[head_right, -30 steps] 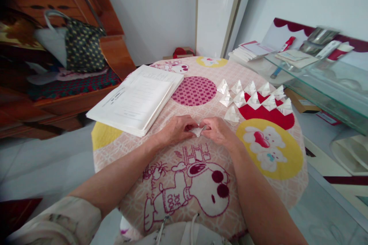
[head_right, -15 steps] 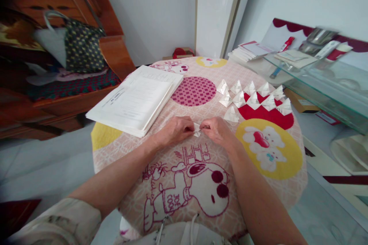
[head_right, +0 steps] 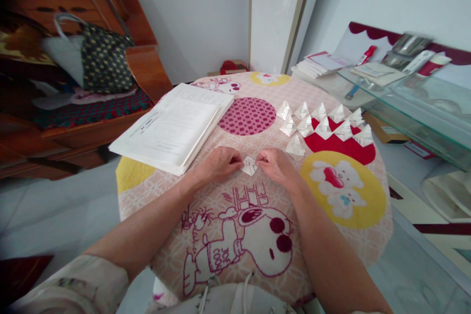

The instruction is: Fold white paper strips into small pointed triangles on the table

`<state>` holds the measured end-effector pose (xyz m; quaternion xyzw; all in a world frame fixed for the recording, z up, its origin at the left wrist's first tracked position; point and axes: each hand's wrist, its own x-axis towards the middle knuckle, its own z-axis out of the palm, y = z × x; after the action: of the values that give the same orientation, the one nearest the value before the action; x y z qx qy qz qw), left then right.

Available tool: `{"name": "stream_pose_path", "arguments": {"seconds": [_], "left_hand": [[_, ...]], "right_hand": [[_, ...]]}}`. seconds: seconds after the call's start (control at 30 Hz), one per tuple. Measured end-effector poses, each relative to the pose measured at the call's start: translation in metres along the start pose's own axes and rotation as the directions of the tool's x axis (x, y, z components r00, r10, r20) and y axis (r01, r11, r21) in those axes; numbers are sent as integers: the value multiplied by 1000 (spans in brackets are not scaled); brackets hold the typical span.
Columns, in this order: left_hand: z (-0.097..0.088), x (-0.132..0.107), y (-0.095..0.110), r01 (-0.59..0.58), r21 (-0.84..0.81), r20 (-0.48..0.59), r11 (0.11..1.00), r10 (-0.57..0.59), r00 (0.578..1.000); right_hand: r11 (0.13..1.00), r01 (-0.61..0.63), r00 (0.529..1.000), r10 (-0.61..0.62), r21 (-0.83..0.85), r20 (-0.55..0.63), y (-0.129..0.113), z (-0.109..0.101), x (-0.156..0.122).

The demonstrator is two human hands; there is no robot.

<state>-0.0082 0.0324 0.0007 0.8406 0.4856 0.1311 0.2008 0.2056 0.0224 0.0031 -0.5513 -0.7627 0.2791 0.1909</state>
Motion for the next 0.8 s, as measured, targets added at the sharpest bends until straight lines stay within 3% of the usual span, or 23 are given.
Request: {"name": "stream_pose_path", "arguments": {"seconds": [0.33, 0.63, 0.8], "left_hand": [[6, 1, 4, 139, 32, -52, 990, -137, 989], [10, 8, 10, 193, -68, -94, 979, -198, 976], [8, 11, 12, 235, -167, -82, 957, -251, 964]], "right_hand": [[996, -48, 995, 42, -70, -89, -4, 9, 6], [987, -79, 992, 64, -142, -110, -7, 11, 5], [996, -28, 993, 19, -84, -114, -6, 8, 4]]}}
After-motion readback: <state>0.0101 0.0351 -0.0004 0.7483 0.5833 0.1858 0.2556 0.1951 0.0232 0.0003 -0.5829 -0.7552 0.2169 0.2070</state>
